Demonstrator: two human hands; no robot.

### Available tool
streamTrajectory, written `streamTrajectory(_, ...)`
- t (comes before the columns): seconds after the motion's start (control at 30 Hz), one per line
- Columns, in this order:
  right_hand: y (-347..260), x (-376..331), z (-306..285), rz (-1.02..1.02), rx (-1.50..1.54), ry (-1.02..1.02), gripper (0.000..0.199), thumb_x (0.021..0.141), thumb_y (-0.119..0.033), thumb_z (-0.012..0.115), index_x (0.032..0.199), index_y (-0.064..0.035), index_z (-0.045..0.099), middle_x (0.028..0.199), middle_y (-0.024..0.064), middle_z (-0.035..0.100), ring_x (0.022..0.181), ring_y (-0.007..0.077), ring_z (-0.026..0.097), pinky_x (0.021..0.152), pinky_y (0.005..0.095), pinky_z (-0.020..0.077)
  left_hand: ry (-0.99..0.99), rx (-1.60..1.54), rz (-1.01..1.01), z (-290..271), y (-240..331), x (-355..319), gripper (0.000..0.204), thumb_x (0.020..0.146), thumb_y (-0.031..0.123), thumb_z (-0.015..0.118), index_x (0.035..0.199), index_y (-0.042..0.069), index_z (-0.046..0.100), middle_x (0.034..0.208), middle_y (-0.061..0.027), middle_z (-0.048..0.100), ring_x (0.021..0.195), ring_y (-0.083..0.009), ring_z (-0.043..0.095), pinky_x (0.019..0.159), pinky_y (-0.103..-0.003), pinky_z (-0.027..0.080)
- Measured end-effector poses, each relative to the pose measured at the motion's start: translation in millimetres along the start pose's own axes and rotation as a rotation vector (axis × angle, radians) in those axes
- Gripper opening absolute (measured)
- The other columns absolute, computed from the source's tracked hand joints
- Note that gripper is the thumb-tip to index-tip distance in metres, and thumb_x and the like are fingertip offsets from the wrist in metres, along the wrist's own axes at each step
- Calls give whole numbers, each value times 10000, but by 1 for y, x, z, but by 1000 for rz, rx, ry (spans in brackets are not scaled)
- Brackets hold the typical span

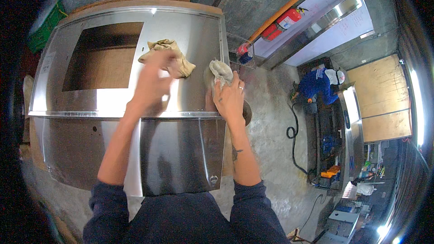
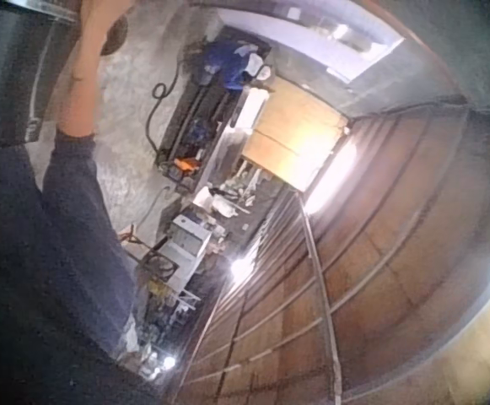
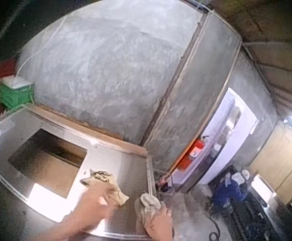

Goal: The person wipes a large stainless steel metal surface with a cloth, repeatedly dipping the cloth into a bucket of liquid and continuing to wipe different areas of the surface. The person handles the cloth and the metal surface throughout the clip.

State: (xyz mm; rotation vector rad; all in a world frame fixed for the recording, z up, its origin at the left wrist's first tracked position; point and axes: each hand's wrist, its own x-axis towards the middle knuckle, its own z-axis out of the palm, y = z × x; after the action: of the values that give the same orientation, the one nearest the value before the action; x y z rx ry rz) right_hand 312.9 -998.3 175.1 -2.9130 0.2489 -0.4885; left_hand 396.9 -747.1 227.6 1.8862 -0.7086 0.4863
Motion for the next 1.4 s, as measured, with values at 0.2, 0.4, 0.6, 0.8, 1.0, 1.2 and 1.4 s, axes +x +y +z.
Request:
streamTrajectory(0.2,-22,7,-2,-17,-15,-37,476,1042,-316,574,1020,121,761,1553,367,387,1326,529,456,1034,617,466,-328,276,-208,161,-32,55,336,910,151,713,1151,-61,615,1016,-243,746,971,-467,692,957,-526,528)
streamTrajectory(0.4,-9,-8,-7,32,-2,38,396,1007,-251,611,1169,88,737,1644,304,280,1415,522,362,1127,602,400,-232,-508,-275,152,12,48,355,868,46,653,1200,-42,566,987,-182,722,894,-338,697,882,-425,563)
streamTrajectory(0.6,-2,-1,-1,-224,2,61,398,929,-157,657,1252,75,684,1613,217,357,1409,499,380,1113,583,422,-511,-466,-86,104,13,15,379,849,-20,574,1220,11,501,883,-137,641,850,-317,658,847,-427,522)
streamTrajectory(0.8,-25,0,0,-55,-88,-13,318,950,-191,654,1066,94,733,1395,220,486,1219,443,488,968,555,474,-304,-181,41,39,16,-12,429,842,-63,587,1263,17,570,1029,-182,670,931,-371,655,863,-444,529)
streamTrajectory(1.0,-23,65,33,-76,-145,112,367,972,-282,663,996,76,740,1289,223,496,1148,407,498,910,558,433,75,492,-235,-115,-72,-51,413,885,-71,590,1295,-21,596,1166,-193,636,1081,-339,623,967,-450,492)
streamTrajectory(1.2,-2,192,81,-114,-258,111,398,979,-351,644,967,26,772,1236,194,526,1162,396,514,870,588,455,7,777,-277,-149,-110,-70,420,904,-72,572,1321,-26,554,1217,-190,609,1140,-337,569,1018,-444,448)
streamTrajectory(1.4,9,275,112,-64,-255,98,446,975,-406,646,1003,20,775,1242,182,526,1196,402,516,911,627,465,4,875,-210,-145,-107,-66,414,877,-88,559,1286,-25,566,1221,-185,621,1137,-336,576,1011,-449,452)
